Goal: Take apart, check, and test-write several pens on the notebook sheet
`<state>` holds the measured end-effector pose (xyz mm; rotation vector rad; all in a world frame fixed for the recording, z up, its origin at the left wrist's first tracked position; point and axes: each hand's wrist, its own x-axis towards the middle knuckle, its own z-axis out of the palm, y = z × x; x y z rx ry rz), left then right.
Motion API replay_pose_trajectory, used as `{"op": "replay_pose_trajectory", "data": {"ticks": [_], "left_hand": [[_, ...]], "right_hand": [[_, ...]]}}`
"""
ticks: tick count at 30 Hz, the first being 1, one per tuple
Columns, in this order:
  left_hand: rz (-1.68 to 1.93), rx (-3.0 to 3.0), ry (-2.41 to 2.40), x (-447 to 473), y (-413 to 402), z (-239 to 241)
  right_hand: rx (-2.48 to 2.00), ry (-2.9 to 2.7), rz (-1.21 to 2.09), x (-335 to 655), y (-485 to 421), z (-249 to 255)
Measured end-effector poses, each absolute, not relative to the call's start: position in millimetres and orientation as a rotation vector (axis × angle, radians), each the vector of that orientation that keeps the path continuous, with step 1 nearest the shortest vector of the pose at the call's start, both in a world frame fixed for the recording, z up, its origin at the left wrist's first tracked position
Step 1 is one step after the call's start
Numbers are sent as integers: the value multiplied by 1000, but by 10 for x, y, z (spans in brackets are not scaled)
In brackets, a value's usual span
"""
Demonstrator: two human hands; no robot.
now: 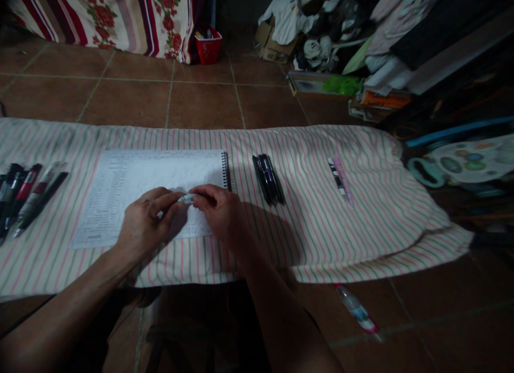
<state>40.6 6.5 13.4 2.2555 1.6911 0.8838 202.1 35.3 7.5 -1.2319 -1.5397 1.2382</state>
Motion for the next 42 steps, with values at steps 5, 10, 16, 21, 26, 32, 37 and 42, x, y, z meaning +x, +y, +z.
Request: {"op": "replay_pose_trajectory", "data": {"ticks": [5, 10, 16, 21, 26, 32, 37, 42], "left_hand": [[873, 2258, 1690, 406, 60, 127], [882, 2261, 1680, 400, 54, 113], [927, 2312, 1668, 403, 59, 106], [997, 2344, 1653, 420, 55, 110], [996, 2383, 1652, 427, 55, 116], [991, 2380, 1731, 432, 65, 116], [1030, 2374, 1753, 443, 70, 119], [1038, 2396, 1755, 448, 70, 131]], "right_hand": [[-1210, -1512, 1286, 2025, 357, 60], [-1237, -1514, 1270, 2029, 359, 49], [-1287, -1466, 1292, 2006, 365, 92], [-1350, -1462, 1300, 2008, 366, 160], [-1344, -1493, 1283, 2016, 361, 150], [-1221, -1456, 1295, 2001, 360, 92], [-1211, -1360, 1368, 1977, 355, 101], [-1236, -1264, 1449, 1951, 365, 103]]}}
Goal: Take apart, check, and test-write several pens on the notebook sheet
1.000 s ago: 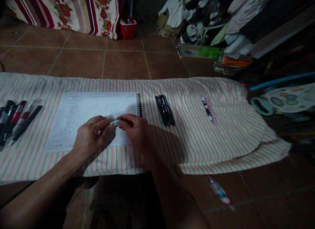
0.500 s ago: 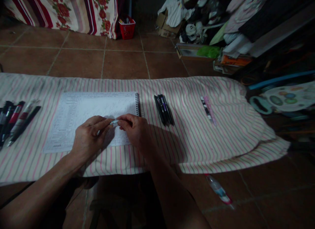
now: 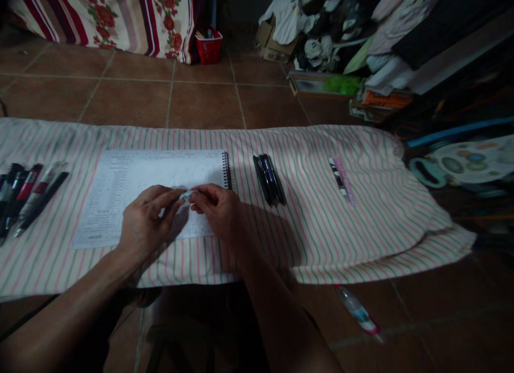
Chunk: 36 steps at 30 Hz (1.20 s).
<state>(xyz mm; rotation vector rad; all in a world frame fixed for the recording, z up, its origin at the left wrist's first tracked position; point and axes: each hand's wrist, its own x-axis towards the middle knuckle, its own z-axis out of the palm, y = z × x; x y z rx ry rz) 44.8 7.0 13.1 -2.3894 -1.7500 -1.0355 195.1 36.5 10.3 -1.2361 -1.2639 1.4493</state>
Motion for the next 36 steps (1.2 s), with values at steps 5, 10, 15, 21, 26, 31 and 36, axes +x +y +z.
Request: {"op": "replay_pose_trajectory", "data": {"ticks": [5, 10, 15, 21, 26, 31, 36], "left_hand": [[-1056, -2408, -1721, 451, 70, 143], [-1070, -2450, -1726, 451, 58, 143], [-1085, -2461, -1803, 460, 54, 144], [-1094, -2460, -1755, 458, 59, 151], [-1106, -2448, -1720, 446, 58, 163], [-1092, -2434, -1685, 435, 65, 167], [-1098, -2427, -1655, 429, 63, 160]], "right_hand": [[-1209, -1240, 1459, 1945, 375, 109], [-1231, -1223, 1453, 1937, 373, 117], [-1190, -1230, 1431, 1933, 366, 115], [-1216, -1195, 1481, 1938, 367, 115], [-1240, -1173, 1522, 1918, 365, 140], [-1265, -1277, 1478, 1921, 364, 173], [-1276, -1309, 1469, 1927, 360, 172]]}}
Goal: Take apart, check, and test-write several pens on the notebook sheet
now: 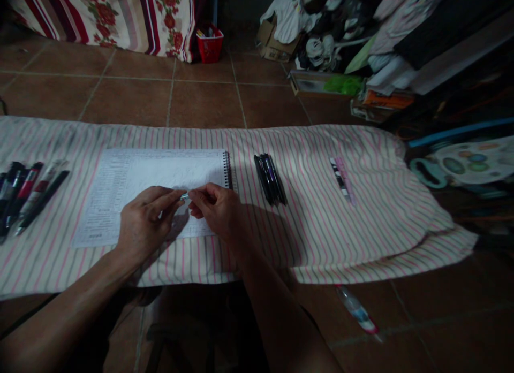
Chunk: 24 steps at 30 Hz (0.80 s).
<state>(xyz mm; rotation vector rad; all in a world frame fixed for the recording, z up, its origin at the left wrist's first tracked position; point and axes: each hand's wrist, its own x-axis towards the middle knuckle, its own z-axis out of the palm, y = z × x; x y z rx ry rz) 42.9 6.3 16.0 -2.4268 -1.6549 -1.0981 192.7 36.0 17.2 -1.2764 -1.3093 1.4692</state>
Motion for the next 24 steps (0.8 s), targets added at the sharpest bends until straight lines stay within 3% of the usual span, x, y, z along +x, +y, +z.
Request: {"op": "replay_pose_trajectory", "data": {"ticks": [24], "left_hand": [[-1058, -2389, -1787, 472, 75, 134]], "right_hand": [[-1204, -1170, 1443, 1893, 377, 91]]}}
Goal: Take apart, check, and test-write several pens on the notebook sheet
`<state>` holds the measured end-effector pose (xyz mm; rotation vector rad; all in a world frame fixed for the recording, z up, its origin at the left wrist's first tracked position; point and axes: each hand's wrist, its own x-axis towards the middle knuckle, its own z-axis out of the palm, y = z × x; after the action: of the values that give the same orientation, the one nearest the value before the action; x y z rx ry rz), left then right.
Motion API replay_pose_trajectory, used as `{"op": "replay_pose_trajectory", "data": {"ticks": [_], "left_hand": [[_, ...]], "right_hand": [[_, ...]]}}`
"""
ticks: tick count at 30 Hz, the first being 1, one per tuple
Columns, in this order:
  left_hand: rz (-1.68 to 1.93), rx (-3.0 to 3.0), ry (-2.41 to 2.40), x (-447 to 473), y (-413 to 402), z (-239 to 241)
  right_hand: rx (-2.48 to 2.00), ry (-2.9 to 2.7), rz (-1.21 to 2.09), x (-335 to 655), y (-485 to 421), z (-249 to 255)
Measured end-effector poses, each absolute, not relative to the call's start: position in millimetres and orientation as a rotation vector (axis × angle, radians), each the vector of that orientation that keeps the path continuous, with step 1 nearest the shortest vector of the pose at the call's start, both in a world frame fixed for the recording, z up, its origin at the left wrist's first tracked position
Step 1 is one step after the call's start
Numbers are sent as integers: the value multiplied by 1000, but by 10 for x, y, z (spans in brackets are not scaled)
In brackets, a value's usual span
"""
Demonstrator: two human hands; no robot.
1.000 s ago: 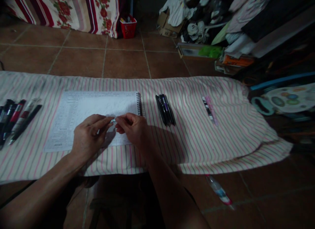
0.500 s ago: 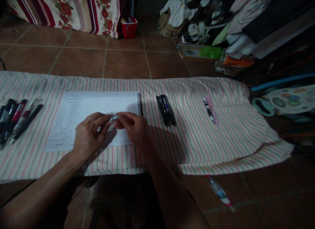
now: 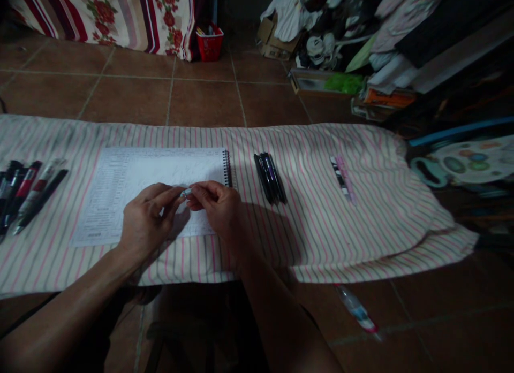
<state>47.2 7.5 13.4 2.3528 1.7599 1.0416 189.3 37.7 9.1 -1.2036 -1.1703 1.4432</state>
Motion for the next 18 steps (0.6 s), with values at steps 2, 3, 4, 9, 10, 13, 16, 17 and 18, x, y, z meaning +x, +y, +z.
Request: {"op": "replay_pose_trajectory", "data": {"ticks": [2, 3, 4, 9, 10, 13, 16, 17, 18], "left_hand": [[1027, 2359, 1764, 472, 76, 135], [1029, 2345, 1762, 472, 79, 136], [1035, 2322, 1757, 473, 82, 139], [1023, 2214, 1758, 472, 95, 162], [1011, 2208, 1762, 472, 93, 165], [1000, 2237, 1777, 470, 86, 161], [1021, 2292, 1762, 462, 84, 146], [1022, 2300, 1751, 459, 86, 143], [1019, 2299, 1744, 454, 88, 141]], "right_hand": [[-1206, -1175, 1443, 1896, 372, 99], [-1200, -1172, 1450, 1899, 369, 105], [-1190, -1165, 1460, 1904, 366, 113], [-1177, -1149, 1493, 1908, 364, 130], [-1182, -1142, 1495, 1904, 367, 126], [-1190, -1101, 1523, 1894, 379, 112], [-1177, -1069, 1570, 1898, 386, 120], [-1168, -1062, 1584, 1902, 385, 128], [-1158, -1056, 1596, 1905, 383, 139]]}}
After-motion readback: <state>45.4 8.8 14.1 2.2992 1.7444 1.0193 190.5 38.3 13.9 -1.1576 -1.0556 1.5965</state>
